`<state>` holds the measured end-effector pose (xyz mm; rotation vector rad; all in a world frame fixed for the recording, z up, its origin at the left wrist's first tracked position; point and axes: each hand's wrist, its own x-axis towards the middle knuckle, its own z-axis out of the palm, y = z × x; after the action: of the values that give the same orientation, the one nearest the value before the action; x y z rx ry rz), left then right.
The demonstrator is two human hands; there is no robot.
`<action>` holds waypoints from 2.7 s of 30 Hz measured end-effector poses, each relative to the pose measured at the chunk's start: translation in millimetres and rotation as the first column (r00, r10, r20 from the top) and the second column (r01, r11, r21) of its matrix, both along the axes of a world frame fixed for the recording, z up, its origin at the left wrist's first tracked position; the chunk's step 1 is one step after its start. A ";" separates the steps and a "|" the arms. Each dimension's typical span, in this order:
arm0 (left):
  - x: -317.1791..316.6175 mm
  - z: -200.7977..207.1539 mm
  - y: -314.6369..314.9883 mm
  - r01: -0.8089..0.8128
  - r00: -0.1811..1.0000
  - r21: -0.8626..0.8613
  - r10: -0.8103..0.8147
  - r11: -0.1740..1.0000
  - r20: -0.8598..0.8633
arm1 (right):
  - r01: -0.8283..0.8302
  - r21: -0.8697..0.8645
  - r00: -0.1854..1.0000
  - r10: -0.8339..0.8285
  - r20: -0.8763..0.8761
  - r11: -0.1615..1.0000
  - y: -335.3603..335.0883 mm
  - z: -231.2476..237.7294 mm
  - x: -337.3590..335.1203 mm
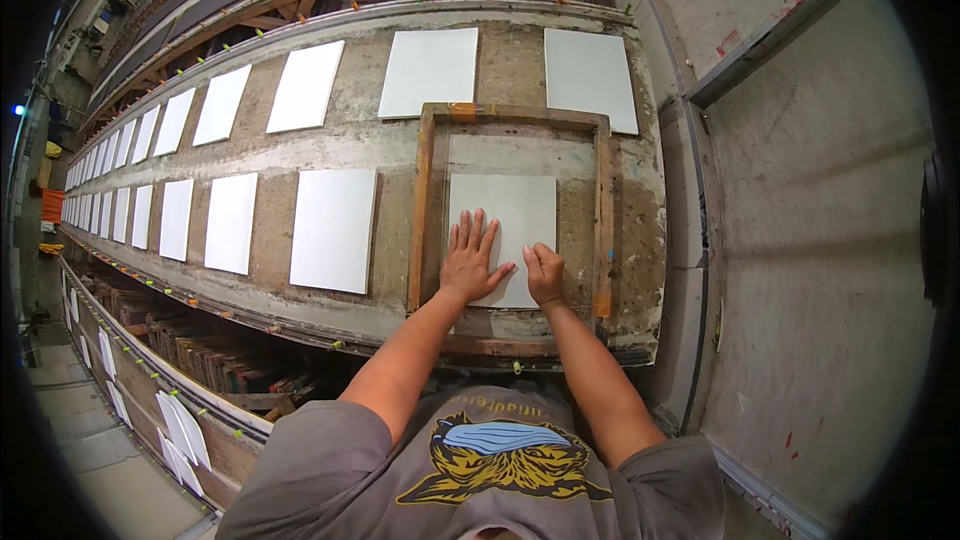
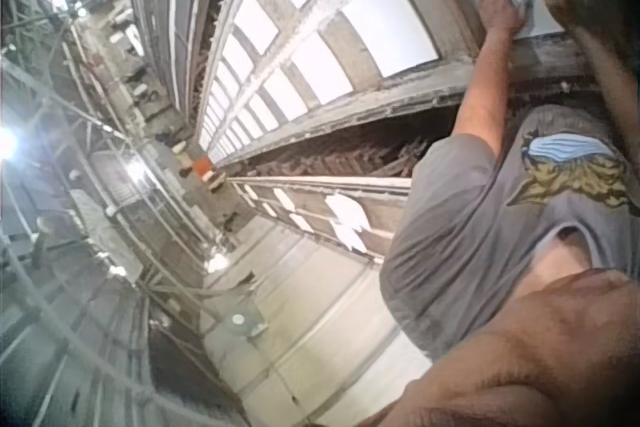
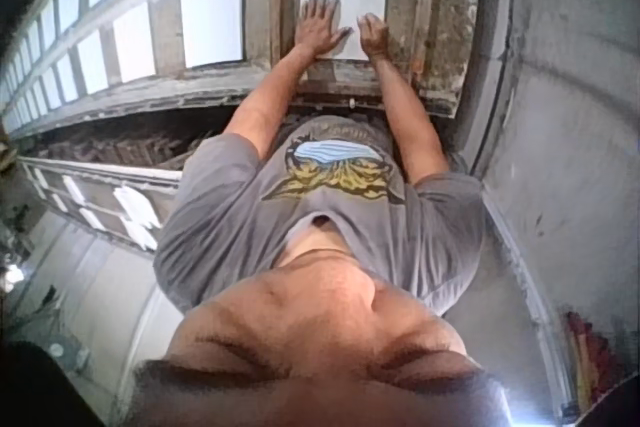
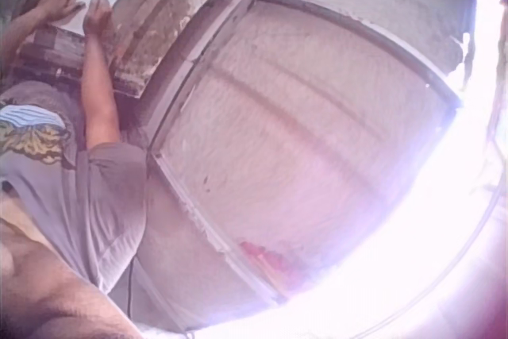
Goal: The person repeatedly picks up white rectangular tiles from a stack and places them into a wooden frame on a conveyor belt. They adjust the tiles within the frame and then move the frame along the belt to the next position. This process is repeated continuously throughout the clip.
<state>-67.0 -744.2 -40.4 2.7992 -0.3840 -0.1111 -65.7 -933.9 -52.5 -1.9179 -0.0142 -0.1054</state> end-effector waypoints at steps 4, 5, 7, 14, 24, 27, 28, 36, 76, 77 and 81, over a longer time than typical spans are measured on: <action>9.3 -3.2 13.4 0.025 0.999 -0.109 -0.028 0.994 -0.030 | 0.092 -0.176 0.996 -0.092 0.006 0.980 -16.4 34.1 11.4; 8.0 -4.7 16.6 0.025 0.999 -0.154 -0.032 0.988 -0.042 | 0.112 -0.256 0.994 -0.109 0.028 0.960 -25.6 50.8 12.4; 12.5 10.9 29.2 -0.028 1.000 -0.160 0.029 0.987 0.005 | 0.212 -0.479 0.977 -0.179 0.115 0.852 -45.3 78.6 12.7; -14.6 39.0 88.0 -0.445 0.867 -0.275 0.487 0.852 0.104 | 0.107 -0.638 0.926 -0.310 -0.215 0.762 -107.2 57.6 -6.3; -40.6 0.5 99.8 -0.539 0.829 -0.327 0.558 0.776 -0.041 | 0.020 -0.675 0.911 -0.292 -0.292 0.738 -103.4 47.4 -14.8; -37.7 3.6 96.7 -0.561 0.820 -0.310 0.568 0.768 -0.079 | 0.042 -0.674 0.912 -0.303 -0.275 0.737 -100.6 54.8 -13.8; -37.8 4.9 96.7 -0.553 0.821 -0.329 0.569 0.765 -0.056 | 0.051 -0.671 0.912 -0.308 -0.270 0.740 -99.6 57.1 -14.6; -24.9 53.9 104.6 -0.558 0.819 -0.334 0.569 0.760 -0.074 | 0.100 -0.670 0.911 -0.338 -0.236 0.735 -87.2 74.0 -14.1; -109.2 98.2 5.7 -0.695 0.513 -0.586 0.858 0.416 0.000 | -0.121 -0.668 0.993 0.085 -0.087 0.734 -158.0 148.8 50.4; -113.0 106.9 -5.2 -0.700 0.522 -0.604 0.850 0.380 -0.071 | -0.119 -0.672 0.993 0.094 -0.074 0.731 -165.2 147.4 52.3; -134.0 97.7 -23.2 -0.709 0.475 -0.599 0.880 0.372 -0.015 | -0.157 -0.671 0.986 0.152 -0.066 0.724 -176.6 152.3 54.8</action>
<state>-201.0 -767.4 57.3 2.0901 0.8455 0.5934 -10.9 -1110.5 99.8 -2.6460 -0.2409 0.0296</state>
